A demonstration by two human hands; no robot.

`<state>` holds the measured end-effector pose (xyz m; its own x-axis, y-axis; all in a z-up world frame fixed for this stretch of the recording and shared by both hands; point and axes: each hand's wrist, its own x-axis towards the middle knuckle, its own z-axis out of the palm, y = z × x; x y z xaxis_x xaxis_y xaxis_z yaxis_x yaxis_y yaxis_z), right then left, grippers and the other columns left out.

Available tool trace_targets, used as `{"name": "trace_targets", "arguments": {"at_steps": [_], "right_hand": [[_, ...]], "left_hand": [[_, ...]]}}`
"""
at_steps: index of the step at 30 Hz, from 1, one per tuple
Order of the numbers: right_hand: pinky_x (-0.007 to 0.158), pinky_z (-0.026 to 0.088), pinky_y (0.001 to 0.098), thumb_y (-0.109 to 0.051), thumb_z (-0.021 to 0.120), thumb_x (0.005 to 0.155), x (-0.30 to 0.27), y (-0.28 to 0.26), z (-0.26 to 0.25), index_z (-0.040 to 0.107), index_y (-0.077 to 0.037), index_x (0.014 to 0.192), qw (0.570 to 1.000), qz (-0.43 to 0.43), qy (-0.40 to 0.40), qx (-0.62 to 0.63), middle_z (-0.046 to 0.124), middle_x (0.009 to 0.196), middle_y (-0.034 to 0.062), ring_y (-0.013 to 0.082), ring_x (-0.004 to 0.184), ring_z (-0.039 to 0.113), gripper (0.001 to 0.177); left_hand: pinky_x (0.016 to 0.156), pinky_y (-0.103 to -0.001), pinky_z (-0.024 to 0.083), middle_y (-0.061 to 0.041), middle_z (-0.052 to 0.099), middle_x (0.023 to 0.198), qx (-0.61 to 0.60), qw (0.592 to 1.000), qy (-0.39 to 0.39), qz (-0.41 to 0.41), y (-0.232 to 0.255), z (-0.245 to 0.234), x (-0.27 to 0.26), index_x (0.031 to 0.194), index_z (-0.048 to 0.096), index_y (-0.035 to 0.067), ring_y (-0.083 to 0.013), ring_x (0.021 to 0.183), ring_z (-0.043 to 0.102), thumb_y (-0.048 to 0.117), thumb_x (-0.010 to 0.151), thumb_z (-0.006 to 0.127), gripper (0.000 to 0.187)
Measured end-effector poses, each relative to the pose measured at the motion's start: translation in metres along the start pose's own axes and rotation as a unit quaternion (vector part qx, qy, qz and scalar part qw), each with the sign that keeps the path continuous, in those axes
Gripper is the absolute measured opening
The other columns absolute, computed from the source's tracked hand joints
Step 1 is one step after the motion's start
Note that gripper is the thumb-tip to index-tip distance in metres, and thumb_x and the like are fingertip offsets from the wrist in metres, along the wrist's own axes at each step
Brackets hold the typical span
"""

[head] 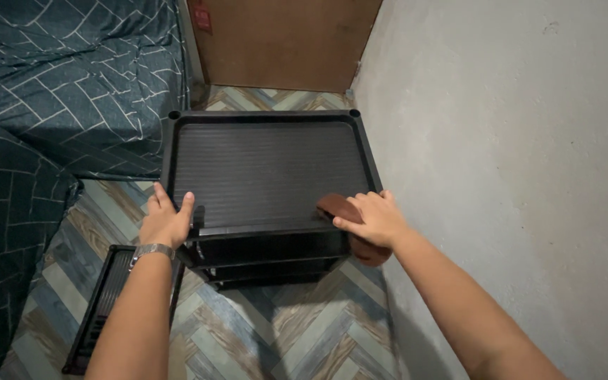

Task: The person wipes a black plastic tray with a brown cloth, then lifts and repositions the tray on a small stand. The tray is handled one at a time, and the cloth is used to wipe the surface before the tray is moved.

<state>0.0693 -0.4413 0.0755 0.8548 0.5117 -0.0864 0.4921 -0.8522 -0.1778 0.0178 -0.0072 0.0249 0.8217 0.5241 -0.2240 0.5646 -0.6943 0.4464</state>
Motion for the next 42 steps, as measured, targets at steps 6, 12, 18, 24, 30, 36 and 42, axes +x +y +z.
{"name": "trace_targets", "arguments": {"at_steps": [6, 12, 18, 24, 30, 36, 42], "right_hand": [[0.090, 0.035, 0.0453, -0.067, 0.039, 0.095, 0.010, -0.013, 0.007, 0.069, -0.010, 0.119, 0.999, -0.023, 0.026, 0.004, 0.068, 0.107, 0.0108, 0.0309, 0.102, 0.058, 0.068], [0.090, 0.036, 0.0468, -0.063, 0.038, 0.097, 0.041, -0.073, 0.024, 0.068, -0.010, 0.122, 0.998, -0.056, -0.010, 0.019, 0.066, 0.113, 0.0128, 0.0328, 0.107, 0.057, 0.066], [0.090, 0.037, 0.0487, -0.060, 0.045, 0.095, 0.082, -0.157, 0.046, 0.069, -0.010, 0.120, 0.994, -0.102, -0.008, 0.043, 0.066, 0.115, 0.0142, 0.0338, 0.110, 0.056, 0.061], [0.092, 0.042, 0.0516, -0.056, 0.056, 0.087, 0.120, -0.228, 0.058, 0.069, -0.010, 0.120, 0.985, -0.134, -0.006, 0.109, 0.065, 0.118, 0.0165, 0.0366, 0.113, 0.056, 0.058], [0.100, 0.046, 0.0521, -0.049, 0.065, 0.083, 0.142, -0.247, 0.051, 0.065, -0.014, 0.128, 0.969, -0.005, 0.087, 0.232, 0.065, 0.126, 0.0149, 0.0362, 0.119, 0.058, 0.058], [0.113, 0.029, 0.0613, -0.044, 0.063, 0.089, 0.155, -0.258, 0.055, 0.040, -0.025, 0.155, 0.969, 0.026, 0.135, 0.207, 0.034, 0.157, 0.0176, 0.0446, 0.141, 0.034, 0.072], [0.122, 0.007, 0.0599, -0.027, 0.057, 0.093, 0.186, -0.262, 0.081, 0.032, -0.029, 0.160, 0.989, 0.008, 0.002, 0.147, 0.004, 0.171, 0.0169, 0.0471, 0.154, 0.002, 0.071]], "left_hand": [[0.113, -0.053, 0.039, -0.016, 0.026, 0.168, -0.005, 1.000, -0.004, -0.021, 0.002, -0.001, 0.000, 0.166, 0.007, 0.017, -0.0436, 0.141, 0.045, 0.070, 0.097, 0.031, 0.091], [0.114, -0.052, 0.037, -0.015, 0.022, 0.168, -0.027, 1.000, 0.003, -0.009, 0.001, 0.002, 0.003, 0.165, 0.007, 0.016, -0.0464, 0.138, 0.045, 0.070, 0.097, 0.024, 0.088], [0.116, -0.052, 0.035, -0.015, 0.026, 0.168, -0.048, 0.998, -0.011, -0.027, 0.004, 0.002, 0.003, 0.166, 0.010, 0.017, -0.0474, 0.139, 0.045, 0.069, 0.099, 0.019, 0.086], [0.119, -0.054, 0.028, -0.016, 0.024, 0.168, -0.120, 0.992, -0.039, -0.031, -0.003, 0.000, 0.008, 0.166, 0.013, 0.020, -0.0461, 0.145, 0.037, 0.069, 0.098, 0.014, 0.084], [0.122, -0.043, 0.034, -0.021, 0.054, 0.156, -0.353, 0.929, -0.097, 0.050, -0.027, 0.006, 0.027, 0.151, 0.050, 0.003, -0.0350, 0.147, 0.049, 0.069, 0.101, 0.012, 0.091], [0.122, -0.045, 0.025, -0.024, 0.036, 0.161, -0.178, 0.981, -0.032, 0.075, -0.021, 0.002, 0.042, 0.159, 0.032, 0.006, -0.0402, 0.150, 0.031, 0.063, 0.101, 0.011, 0.084], [0.121, -0.046, 0.029, -0.028, 0.025, 0.164, -0.124, 0.977, 0.086, 0.147, 0.010, 0.013, 0.061, 0.157, 0.028, -0.004, -0.0425, 0.149, 0.030, 0.061, 0.106, 0.029, 0.083]]}}
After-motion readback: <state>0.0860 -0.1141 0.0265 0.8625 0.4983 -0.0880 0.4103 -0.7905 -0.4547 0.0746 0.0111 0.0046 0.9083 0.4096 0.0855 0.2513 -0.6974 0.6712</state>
